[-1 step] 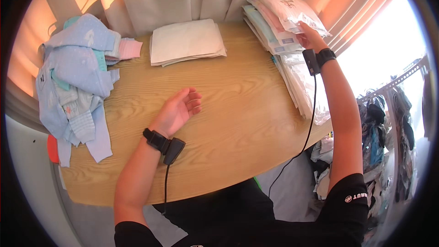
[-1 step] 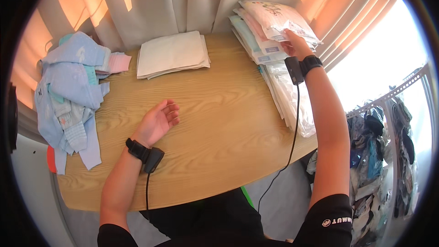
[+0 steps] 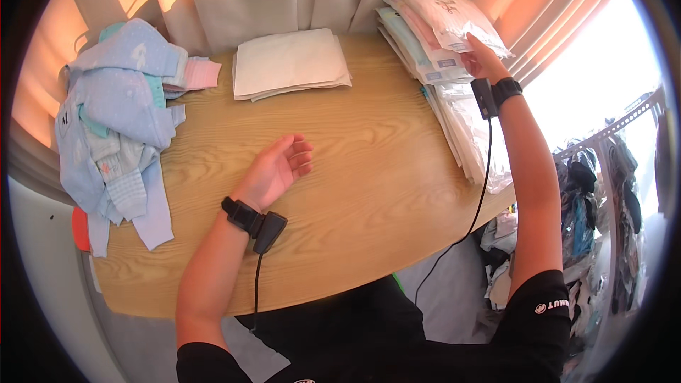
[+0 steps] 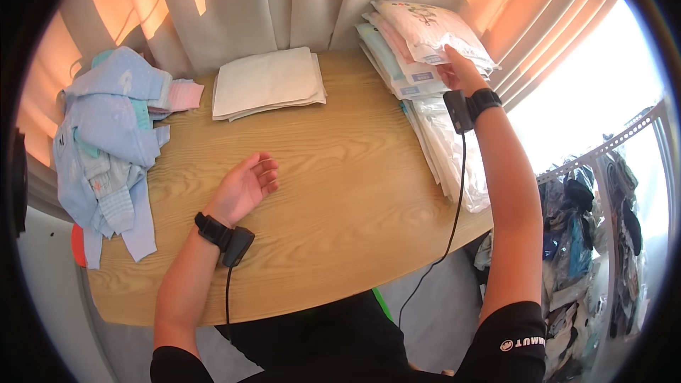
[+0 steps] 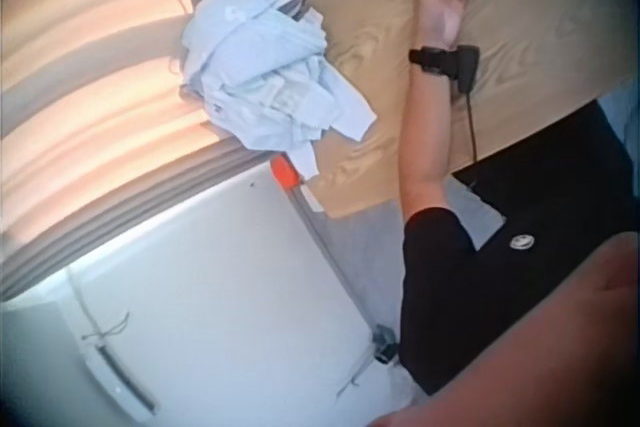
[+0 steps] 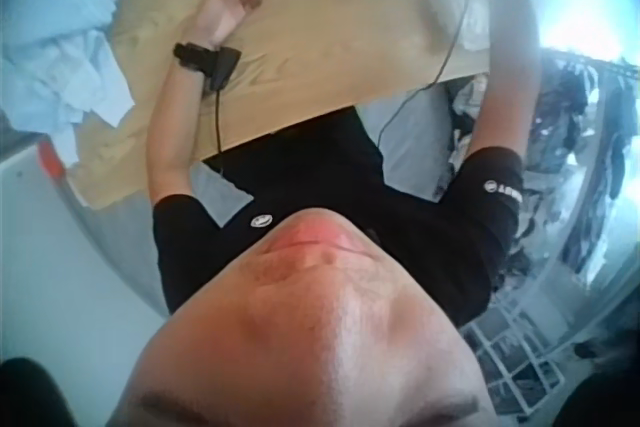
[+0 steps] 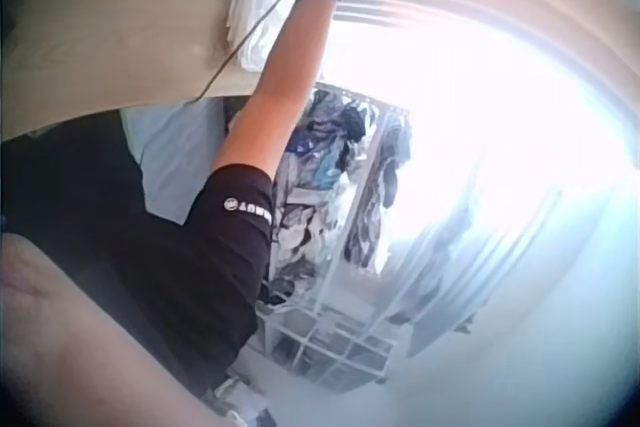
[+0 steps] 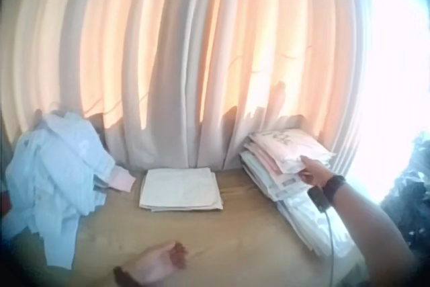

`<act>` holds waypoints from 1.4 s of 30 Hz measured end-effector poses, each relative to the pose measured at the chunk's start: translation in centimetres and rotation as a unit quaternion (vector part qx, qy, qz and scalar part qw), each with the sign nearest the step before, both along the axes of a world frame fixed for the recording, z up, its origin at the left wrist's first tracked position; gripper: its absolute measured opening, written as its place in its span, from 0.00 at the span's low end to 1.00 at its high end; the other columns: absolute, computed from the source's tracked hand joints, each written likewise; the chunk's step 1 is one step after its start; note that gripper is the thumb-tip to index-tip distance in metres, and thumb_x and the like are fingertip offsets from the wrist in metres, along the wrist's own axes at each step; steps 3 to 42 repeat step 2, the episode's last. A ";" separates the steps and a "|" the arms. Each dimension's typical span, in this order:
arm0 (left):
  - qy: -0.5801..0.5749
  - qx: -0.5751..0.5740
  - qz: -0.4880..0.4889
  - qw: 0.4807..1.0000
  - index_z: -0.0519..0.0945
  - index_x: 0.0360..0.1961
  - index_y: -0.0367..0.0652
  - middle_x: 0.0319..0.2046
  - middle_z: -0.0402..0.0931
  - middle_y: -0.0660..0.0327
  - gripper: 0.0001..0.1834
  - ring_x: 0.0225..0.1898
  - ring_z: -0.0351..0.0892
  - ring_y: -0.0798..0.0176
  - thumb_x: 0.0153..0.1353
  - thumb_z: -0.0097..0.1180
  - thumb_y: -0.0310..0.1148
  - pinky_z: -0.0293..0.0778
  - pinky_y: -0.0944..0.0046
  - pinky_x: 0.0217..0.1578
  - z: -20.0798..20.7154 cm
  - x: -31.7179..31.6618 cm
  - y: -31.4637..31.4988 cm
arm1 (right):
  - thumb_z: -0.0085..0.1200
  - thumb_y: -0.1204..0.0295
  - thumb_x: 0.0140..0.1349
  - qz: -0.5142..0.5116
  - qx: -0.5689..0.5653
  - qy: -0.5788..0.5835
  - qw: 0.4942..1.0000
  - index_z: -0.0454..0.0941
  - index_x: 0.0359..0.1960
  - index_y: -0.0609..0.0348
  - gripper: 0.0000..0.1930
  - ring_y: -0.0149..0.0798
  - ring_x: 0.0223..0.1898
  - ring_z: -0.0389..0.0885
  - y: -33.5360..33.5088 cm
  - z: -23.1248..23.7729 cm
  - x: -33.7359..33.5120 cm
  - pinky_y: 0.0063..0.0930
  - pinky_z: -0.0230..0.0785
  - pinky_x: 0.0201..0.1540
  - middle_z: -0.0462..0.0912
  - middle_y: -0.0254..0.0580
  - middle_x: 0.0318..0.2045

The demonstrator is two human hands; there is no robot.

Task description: Folding and packing baby clothes into plastic bags at a distribution center table.

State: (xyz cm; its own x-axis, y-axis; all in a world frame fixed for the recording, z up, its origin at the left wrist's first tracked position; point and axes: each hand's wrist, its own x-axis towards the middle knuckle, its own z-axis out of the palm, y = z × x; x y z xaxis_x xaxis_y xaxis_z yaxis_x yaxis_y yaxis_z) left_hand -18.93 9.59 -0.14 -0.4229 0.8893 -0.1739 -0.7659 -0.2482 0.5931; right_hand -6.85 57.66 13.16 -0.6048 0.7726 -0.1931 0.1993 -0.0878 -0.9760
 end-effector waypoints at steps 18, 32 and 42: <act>0.004 -0.001 0.001 1.000 0.73 0.46 0.42 0.41 0.78 0.60 0.12 0.41 0.77 0.64 0.68 0.49 0.38 0.74 0.60 0.47 -0.1 0.0 -0.2 | 0.55 0.49 0.61 -0.012 -0.018 -0.001 1.000 0.75 0.47 0.52 0.22 0.29 0.31 0.74 -0.2 0.0 0.3 0.16 0.68 0.25 0.78 0.39 0.37; 0.004 -0.001 0.001 1.000 0.73 0.46 0.42 0.41 0.78 0.60 0.12 0.41 0.77 0.64 0.68 0.49 0.38 0.74 0.60 0.47 -0.1 0.0 -0.2 | 0.55 0.49 0.61 -0.012 -0.018 -0.001 1.000 0.75 0.47 0.52 0.22 0.29 0.31 0.74 -0.2 0.0 0.3 0.16 0.68 0.25 0.78 0.39 0.37; 0.004 -0.001 0.001 1.000 0.73 0.46 0.42 0.41 0.78 0.60 0.12 0.41 0.77 0.64 0.68 0.49 0.38 0.74 0.60 0.47 -0.1 0.0 -0.2 | 0.55 0.49 0.61 -0.012 -0.018 -0.001 1.000 0.75 0.47 0.52 0.22 0.29 0.31 0.74 -0.2 0.0 0.3 0.16 0.68 0.25 0.78 0.39 0.37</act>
